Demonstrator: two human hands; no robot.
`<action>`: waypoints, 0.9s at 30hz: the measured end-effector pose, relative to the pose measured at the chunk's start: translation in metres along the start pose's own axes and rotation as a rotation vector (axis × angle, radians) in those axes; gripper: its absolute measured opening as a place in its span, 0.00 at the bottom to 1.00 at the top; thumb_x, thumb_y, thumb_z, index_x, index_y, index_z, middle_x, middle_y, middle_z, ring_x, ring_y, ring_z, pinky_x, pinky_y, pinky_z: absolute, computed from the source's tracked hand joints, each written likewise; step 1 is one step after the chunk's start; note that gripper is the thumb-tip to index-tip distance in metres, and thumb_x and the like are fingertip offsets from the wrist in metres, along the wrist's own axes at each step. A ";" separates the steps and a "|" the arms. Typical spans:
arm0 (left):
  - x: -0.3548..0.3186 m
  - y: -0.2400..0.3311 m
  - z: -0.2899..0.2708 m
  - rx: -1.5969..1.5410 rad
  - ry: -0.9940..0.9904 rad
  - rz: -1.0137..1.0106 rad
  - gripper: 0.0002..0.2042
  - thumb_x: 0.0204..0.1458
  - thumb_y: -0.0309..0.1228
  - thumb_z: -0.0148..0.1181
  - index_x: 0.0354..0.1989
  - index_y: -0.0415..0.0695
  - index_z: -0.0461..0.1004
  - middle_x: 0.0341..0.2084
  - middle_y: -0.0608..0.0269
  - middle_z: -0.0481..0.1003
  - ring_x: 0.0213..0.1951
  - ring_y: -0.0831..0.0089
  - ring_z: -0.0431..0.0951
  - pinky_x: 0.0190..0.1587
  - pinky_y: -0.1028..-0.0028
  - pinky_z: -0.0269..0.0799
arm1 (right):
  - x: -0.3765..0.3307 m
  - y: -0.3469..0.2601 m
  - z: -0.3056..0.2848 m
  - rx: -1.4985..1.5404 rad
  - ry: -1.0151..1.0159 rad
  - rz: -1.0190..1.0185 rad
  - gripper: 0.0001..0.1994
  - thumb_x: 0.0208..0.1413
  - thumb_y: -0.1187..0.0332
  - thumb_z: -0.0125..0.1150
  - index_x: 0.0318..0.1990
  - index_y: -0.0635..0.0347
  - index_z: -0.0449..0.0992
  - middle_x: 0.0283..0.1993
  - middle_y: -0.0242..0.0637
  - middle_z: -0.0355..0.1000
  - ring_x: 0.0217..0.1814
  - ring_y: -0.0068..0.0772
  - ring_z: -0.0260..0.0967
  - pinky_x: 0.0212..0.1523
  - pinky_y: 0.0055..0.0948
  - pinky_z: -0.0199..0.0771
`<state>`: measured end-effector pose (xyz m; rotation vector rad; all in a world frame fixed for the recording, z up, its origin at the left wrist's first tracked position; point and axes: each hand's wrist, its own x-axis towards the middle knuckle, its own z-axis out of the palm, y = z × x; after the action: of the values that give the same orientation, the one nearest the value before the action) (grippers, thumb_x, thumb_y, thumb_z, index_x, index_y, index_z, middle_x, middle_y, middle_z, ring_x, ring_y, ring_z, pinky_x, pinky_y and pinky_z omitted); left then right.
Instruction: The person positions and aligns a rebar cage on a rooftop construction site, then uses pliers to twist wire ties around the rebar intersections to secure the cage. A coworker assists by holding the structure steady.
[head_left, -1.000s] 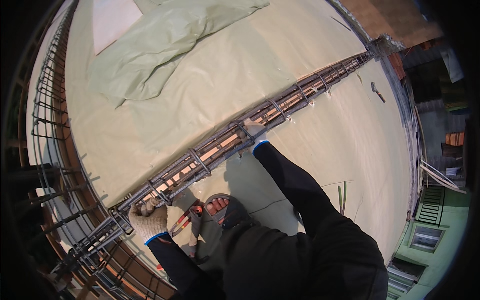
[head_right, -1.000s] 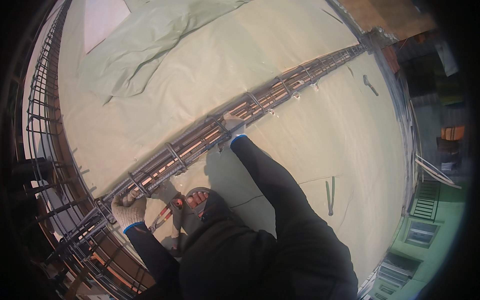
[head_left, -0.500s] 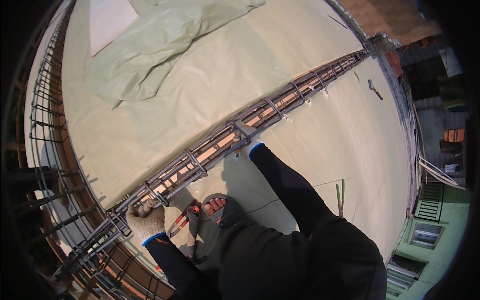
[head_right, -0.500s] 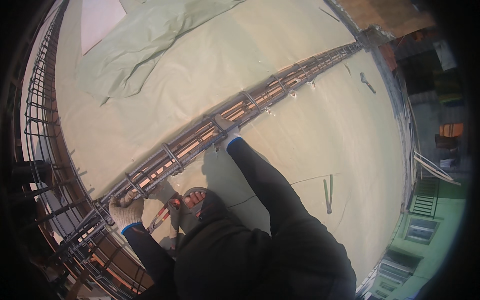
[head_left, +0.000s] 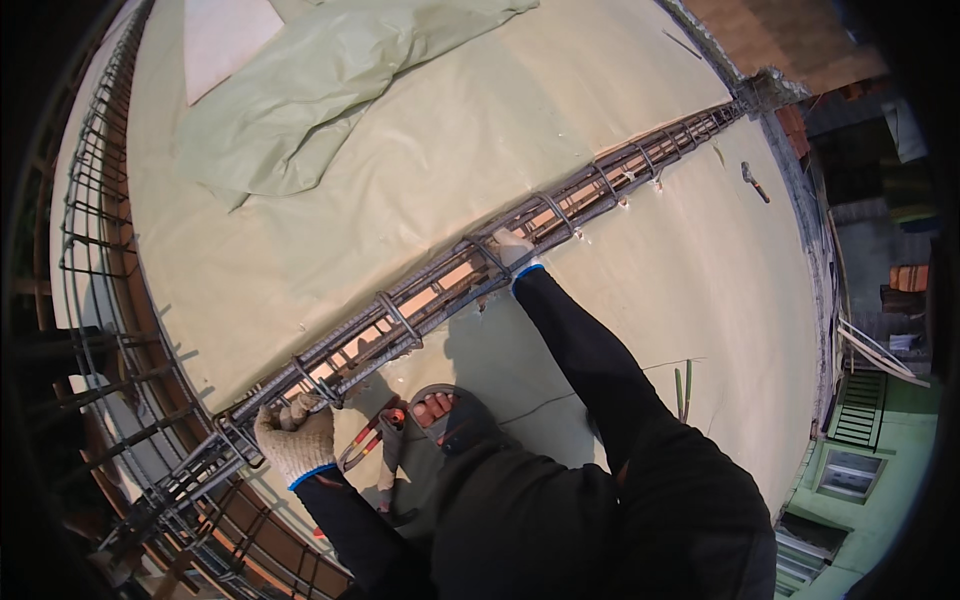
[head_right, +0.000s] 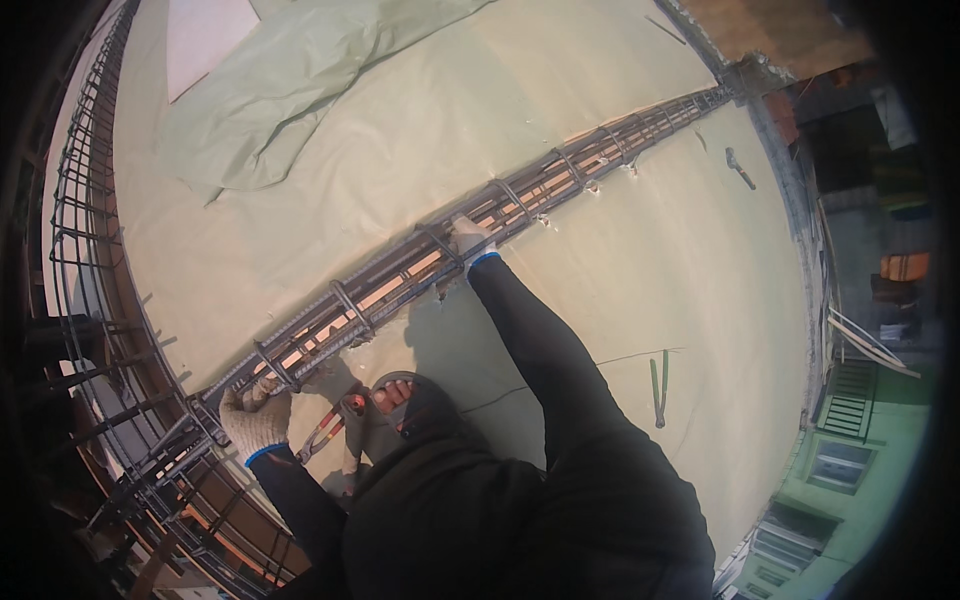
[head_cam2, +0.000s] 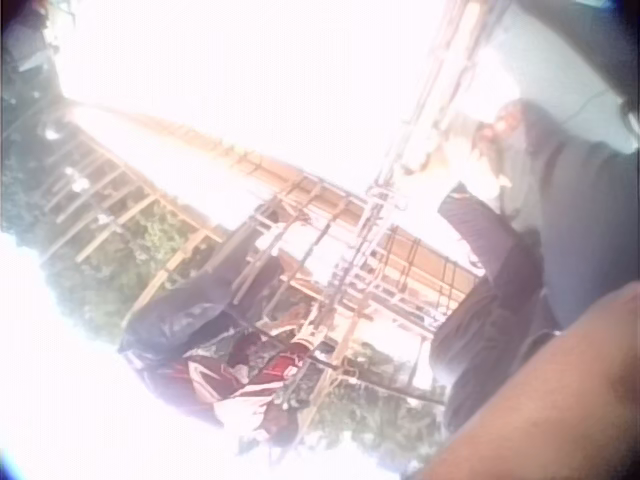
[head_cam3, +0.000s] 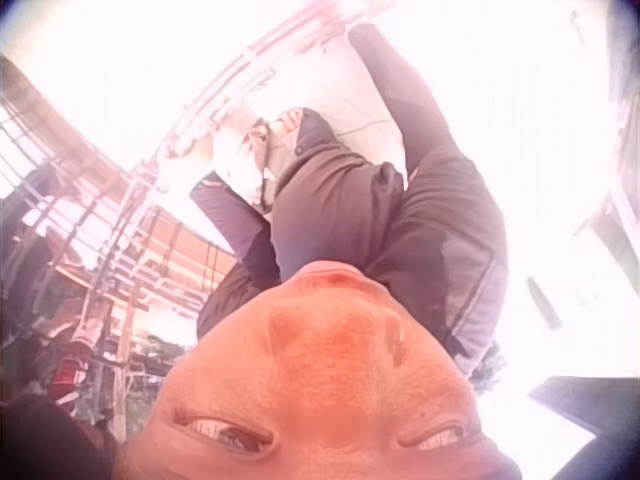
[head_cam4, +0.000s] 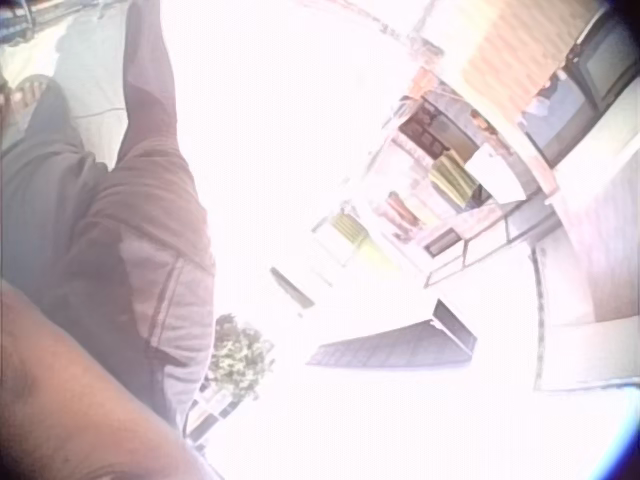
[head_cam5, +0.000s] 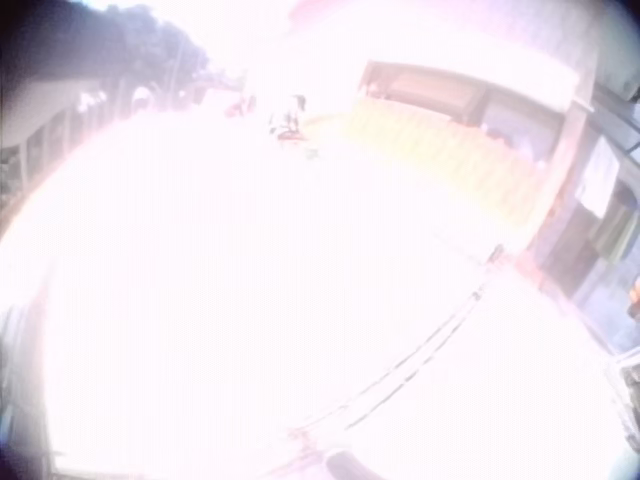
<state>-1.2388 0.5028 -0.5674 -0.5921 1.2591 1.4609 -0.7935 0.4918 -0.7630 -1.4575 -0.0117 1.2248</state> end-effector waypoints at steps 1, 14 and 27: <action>0.003 -0.001 -0.002 -0.005 -0.020 -0.003 0.19 0.69 0.35 0.56 0.26 0.52 0.55 0.17 0.72 0.48 0.22 0.72 0.53 0.33 0.63 0.61 | -0.013 0.003 -0.002 0.032 -0.080 0.064 0.13 0.74 0.59 0.61 0.41 0.58 0.79 0.21 0.33 0.71 0.20 0.34 0.70 0.18 0.35 0.67; -0.002 -0.008 0.004 -0.048 -0.041 -0.082 0.20 0.68 0.34 0.56 0.25 0.53 0.53 0.17 0.71 0.46 0.23 0.72 0.51 0.32 0.65 0.58 | -0.047 -0.023 0.012 0.010 0.071 -0.182 0.18 0.71 0.55 0.60 0.30 0.56 0.76 0.25 0.38 0.76 0.26 0.39 0.76 0.26 0.42 0.75; -0.010 -0.003 0.000 -0.095 -0.069 -0.056 0.13 0.69 0.36 0.55 0.32 0.53 0.61 0.18 0.73 0.53 0.21 0.74 0.57 0.34 0.65 0.66 | -0.043 -0.019 0.020 0.137 0.002 0.026 0.17 0.79 0.55 0.56 0.33 0.45 0.68 0.21 0.23 0.55 0.20 0.22 0.59 0.17 0.26 0.62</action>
<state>-1.2329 0.4983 -0.5603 -0.6303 1.1163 1.4885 -0.8146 0.4862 -0.7169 -1.3436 0.0909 1.2219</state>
